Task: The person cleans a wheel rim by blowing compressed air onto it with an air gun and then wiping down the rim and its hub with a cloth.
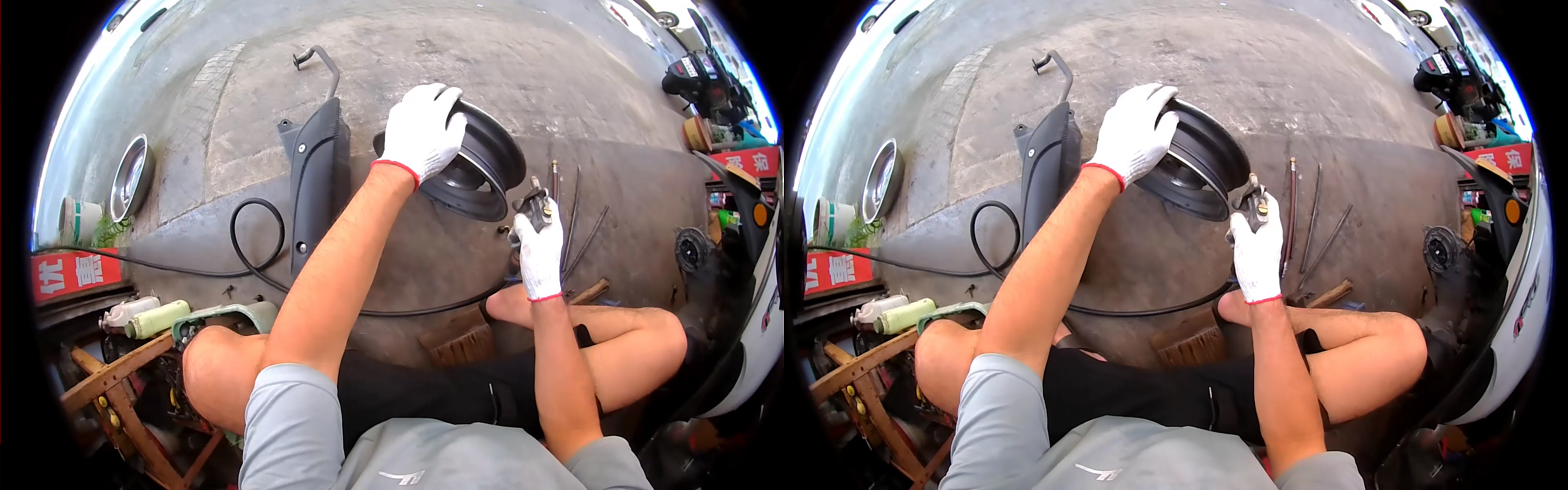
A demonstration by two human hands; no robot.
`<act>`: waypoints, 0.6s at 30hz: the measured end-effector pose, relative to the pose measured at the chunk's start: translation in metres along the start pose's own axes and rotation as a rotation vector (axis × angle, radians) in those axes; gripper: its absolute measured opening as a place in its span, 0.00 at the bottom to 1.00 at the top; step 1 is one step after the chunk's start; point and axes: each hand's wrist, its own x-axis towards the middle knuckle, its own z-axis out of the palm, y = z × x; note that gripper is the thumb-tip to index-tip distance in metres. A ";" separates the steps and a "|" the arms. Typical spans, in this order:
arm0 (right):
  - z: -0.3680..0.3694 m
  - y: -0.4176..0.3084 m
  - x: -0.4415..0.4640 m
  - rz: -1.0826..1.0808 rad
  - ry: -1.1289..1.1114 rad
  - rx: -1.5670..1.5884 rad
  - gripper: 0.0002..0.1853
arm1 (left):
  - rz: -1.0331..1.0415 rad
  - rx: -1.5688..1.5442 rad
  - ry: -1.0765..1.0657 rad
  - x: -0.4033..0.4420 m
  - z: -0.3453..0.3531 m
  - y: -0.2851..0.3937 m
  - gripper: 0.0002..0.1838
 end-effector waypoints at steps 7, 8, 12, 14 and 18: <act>0.023 0.029 -0.028 -0.032 -0.254 -0.300 0.17 | 0.107 -0.073 -0.052 0.006 -0.003 -0.009 0.18; 0.027 0.041 -0.030 -0.096 -0.225 -0.377 0.17 | 0.084 -0.087 -0.050 0.005 -0.003 -0.008 0.19; 0.048 0.022 -0.043 -0.093 -0.285 -0.593 0.19 | 0.022 -0.133 -0.105 0.009 -0.004 -0.010 0.20; 0.050 0.041 -0.040 -0.064 -0.275 -0.545 0.22 | 0.003 -0.143 -0.139 0.009 -0.007 -0.009 0.21; 0.042 0.041 -0.021 0.115 -0.554 -0.290 0.37 | 0.025 -0.139 -0.178 0.009 -0.006 -0.015 0.23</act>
